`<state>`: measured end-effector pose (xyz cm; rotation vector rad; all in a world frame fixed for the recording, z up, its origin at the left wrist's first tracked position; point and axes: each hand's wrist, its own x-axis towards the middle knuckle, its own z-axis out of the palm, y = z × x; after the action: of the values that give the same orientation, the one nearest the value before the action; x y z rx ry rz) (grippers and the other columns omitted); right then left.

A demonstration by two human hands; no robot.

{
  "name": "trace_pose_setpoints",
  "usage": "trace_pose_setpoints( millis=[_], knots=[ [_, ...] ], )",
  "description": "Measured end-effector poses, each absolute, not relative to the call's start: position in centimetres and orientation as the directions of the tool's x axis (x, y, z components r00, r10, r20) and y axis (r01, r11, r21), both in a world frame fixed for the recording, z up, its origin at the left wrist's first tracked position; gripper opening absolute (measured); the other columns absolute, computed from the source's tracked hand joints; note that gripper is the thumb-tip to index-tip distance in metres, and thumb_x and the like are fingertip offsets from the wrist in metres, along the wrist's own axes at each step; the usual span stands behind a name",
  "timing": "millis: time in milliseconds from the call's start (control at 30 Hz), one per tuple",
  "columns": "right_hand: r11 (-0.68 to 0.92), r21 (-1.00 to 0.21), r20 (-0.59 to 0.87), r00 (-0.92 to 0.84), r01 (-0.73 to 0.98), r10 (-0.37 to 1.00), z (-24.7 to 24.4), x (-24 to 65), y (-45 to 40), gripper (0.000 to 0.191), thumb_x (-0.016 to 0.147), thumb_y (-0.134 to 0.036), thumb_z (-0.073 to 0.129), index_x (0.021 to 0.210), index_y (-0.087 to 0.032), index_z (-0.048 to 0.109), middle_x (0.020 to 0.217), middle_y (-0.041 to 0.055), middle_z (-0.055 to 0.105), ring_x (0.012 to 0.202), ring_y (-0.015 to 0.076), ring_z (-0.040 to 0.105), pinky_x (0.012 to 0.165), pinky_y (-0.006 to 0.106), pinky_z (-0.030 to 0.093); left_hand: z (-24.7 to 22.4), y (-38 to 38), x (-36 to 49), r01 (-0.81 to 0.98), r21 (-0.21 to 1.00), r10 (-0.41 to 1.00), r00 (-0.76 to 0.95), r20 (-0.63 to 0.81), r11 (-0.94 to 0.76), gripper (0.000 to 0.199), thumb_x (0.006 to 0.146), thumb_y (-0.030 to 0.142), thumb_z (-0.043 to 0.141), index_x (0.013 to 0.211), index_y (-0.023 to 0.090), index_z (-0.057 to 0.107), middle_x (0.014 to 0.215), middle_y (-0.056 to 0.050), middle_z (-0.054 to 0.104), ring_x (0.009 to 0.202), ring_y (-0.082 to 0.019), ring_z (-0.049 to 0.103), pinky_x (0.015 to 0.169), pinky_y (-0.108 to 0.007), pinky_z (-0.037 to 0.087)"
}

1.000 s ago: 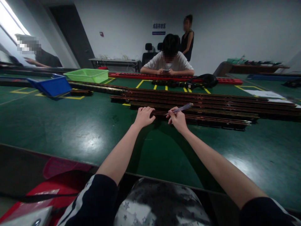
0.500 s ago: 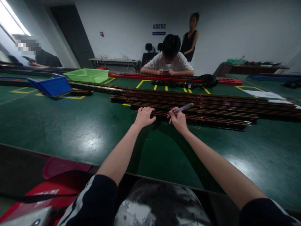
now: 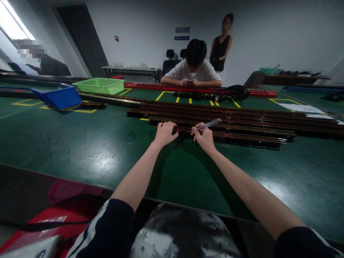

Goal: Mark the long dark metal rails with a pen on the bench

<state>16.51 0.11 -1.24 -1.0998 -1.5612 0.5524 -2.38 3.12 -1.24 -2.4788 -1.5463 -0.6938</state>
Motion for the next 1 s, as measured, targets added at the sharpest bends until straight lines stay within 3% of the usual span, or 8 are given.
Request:
trace_pose_setpoints(
  millis=[500, 1000],
  knots=[
    [0.452, -0.828, 0.493, 0.045, 0.333, 0.869, -1.15, 16.33, 0.12, 0.046, 0.081, -0.065, 0.049, 0.077, -0.020, 0.046, 0.063, 0.0040, 0.063, 0.040, 0.0116, 0.053, 0.040, 0.023, 0.042, -1.04, 2.75, -2.13, 0.857, 0.113, 0.797, 0.409, 0.444, -0.503, 0.034, 0.088, 0.022, 0.041, 0.118, 0.020, 0.057, 0.120, -0.008, 0.062, 0.111, -0.025, 0.053, 0.099, -0.043, 0.032],
    [0.442, -0.828, 0.491, 0.064, 0.344, 0.869, -1.42, 16.33, 0.37, 0.045, 0.083, -0.064, 0.048, 0.077, -0.019, 0.047, 0.063, 0.0046, 0.063, 0.040, 0.0124, 0.053, 0.040, 0.024, 0.044, -0.97, 2.81, -2.03, 0.867, 0.073, 0.800, 0.417, 0.432, -0.492, 0.051, 0.080, 0.003, 0.034, 0.123, 0.020, 0.056, 0.124, -0.007, 0.060, 0.116, -0.023, 0.051, 0.103, -0.040, 0.032]
  ],
)
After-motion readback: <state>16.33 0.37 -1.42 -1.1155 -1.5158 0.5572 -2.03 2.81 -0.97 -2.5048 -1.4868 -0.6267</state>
